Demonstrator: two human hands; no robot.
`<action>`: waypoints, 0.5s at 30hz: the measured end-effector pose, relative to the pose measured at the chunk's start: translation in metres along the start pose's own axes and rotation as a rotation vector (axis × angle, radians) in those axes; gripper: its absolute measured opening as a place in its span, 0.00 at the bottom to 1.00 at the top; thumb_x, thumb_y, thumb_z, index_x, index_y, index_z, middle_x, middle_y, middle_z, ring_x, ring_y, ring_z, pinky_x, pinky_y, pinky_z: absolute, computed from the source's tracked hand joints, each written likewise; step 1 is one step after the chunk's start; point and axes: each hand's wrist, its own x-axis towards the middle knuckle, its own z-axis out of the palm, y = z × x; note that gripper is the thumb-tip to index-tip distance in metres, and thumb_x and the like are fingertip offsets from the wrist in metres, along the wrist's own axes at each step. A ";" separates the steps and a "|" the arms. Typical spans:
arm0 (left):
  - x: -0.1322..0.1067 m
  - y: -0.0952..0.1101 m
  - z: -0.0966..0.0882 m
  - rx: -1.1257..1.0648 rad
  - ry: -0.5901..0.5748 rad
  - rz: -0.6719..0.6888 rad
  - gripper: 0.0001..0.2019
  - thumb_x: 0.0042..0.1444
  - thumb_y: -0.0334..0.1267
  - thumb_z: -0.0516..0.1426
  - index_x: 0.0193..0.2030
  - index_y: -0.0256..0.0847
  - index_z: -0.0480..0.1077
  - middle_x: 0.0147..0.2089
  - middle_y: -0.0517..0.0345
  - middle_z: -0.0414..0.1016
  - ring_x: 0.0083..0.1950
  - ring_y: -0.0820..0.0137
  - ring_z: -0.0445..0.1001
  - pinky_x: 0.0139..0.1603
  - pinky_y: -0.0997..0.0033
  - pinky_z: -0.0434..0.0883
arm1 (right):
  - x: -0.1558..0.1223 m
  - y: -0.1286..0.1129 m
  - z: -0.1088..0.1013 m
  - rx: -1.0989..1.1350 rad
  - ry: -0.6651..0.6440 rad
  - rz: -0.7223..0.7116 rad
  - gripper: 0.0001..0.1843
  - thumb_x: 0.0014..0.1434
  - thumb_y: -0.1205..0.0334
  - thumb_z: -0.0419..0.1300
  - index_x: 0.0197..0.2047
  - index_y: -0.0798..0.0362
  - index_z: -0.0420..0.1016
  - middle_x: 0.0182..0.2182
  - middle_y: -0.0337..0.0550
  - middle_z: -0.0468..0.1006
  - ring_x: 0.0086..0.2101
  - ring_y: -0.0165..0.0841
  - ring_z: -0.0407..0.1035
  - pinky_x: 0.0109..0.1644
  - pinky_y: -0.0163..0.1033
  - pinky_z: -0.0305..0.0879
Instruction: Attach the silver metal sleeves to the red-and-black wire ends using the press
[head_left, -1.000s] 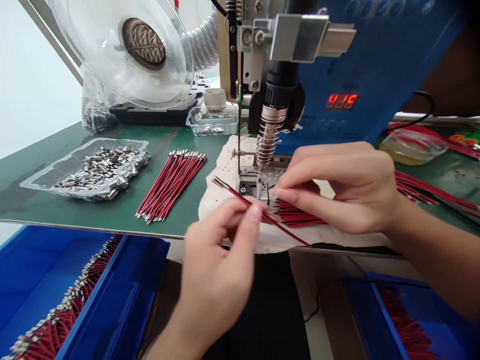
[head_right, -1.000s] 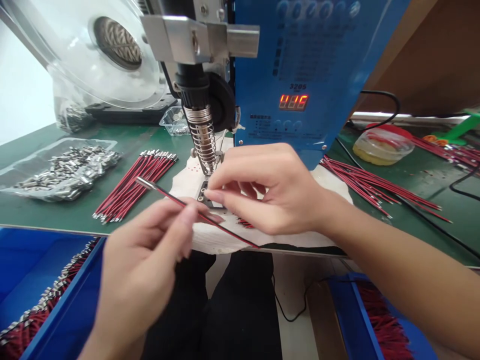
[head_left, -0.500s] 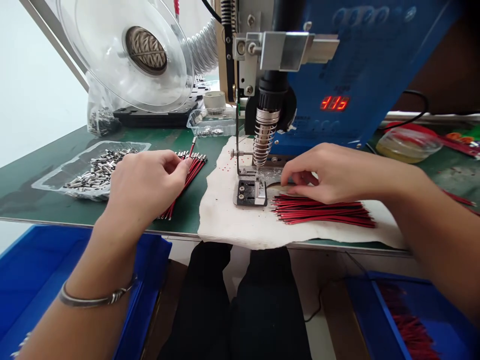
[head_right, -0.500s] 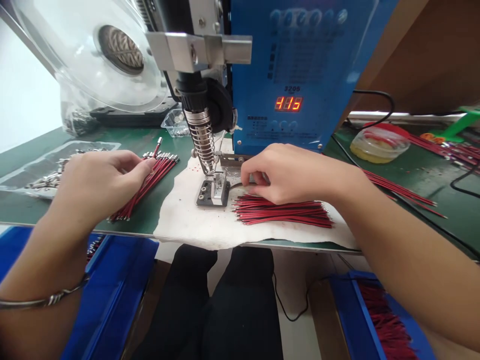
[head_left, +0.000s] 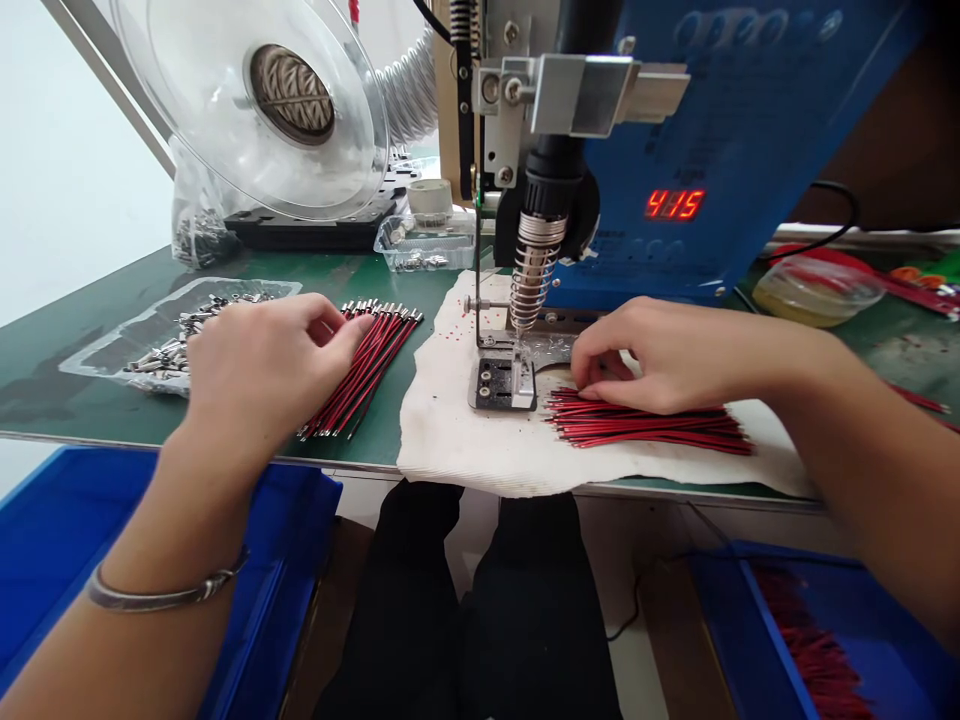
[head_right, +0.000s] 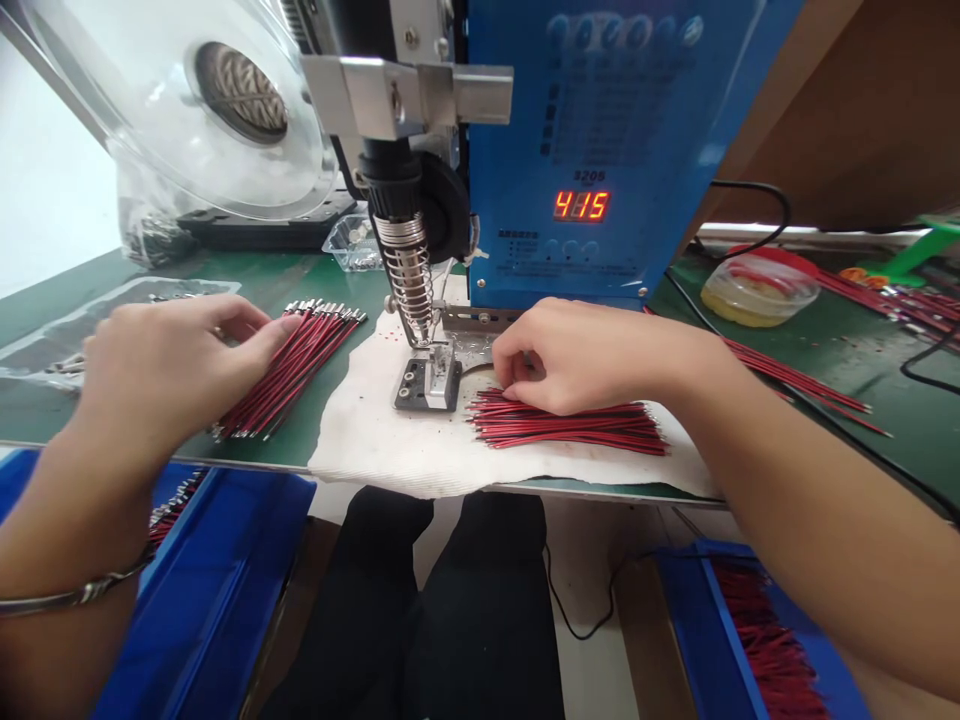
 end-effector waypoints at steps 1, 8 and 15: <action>0.001 -0.003 -0.004 0.041 0.015 -0.022 0.17 0.58 0.55 0.60 0.28 0.45 0.72 0.27 0.55 0.57 0.32 0.63 0.51 0.36 0.65 0.45 | 0.000 0.000 0.000 0.000 0.001 -0.002 0.08 0.58 0.60 0.60 0.36 0.46 0.82 0.32 0.35 0.83 0.30 0.31 0.73 0.32 0.37 0.64; 0.015 -0.042 -0.027 0.325 -0.055 -0.144 0.23 0.59 0.59 0.52 0.47 0.46 0.77 0.35 0.48 0.66 0.45 0.47 0.67 0.45 0.57 0.60 | 0.000 -0.002 0.000 0.003 -0.001 0.007 0.08 0.59 0.60 0.60 0.35 0.47 0.81 0.32 0.35 0.82 0.30 0.31 0.73 0.33 0.37 0.63; 0.041 -0.086 -0.033 0.312 -0.170 -0.200 0.28 0.58 0.61 0.53 0.51 0.42 0.79 0.39 0.46 0.74 0.43 0.49 0.68 0.40 0.61 0.57 | 0.001 0.002 0.001 -0.012 0.040 0.037 0.08 0.60 0.57 0.59 0.34 0.46 0.79 0.31 0.34 0.82 0.29 0.30 0.72 0.32 0.37 0.61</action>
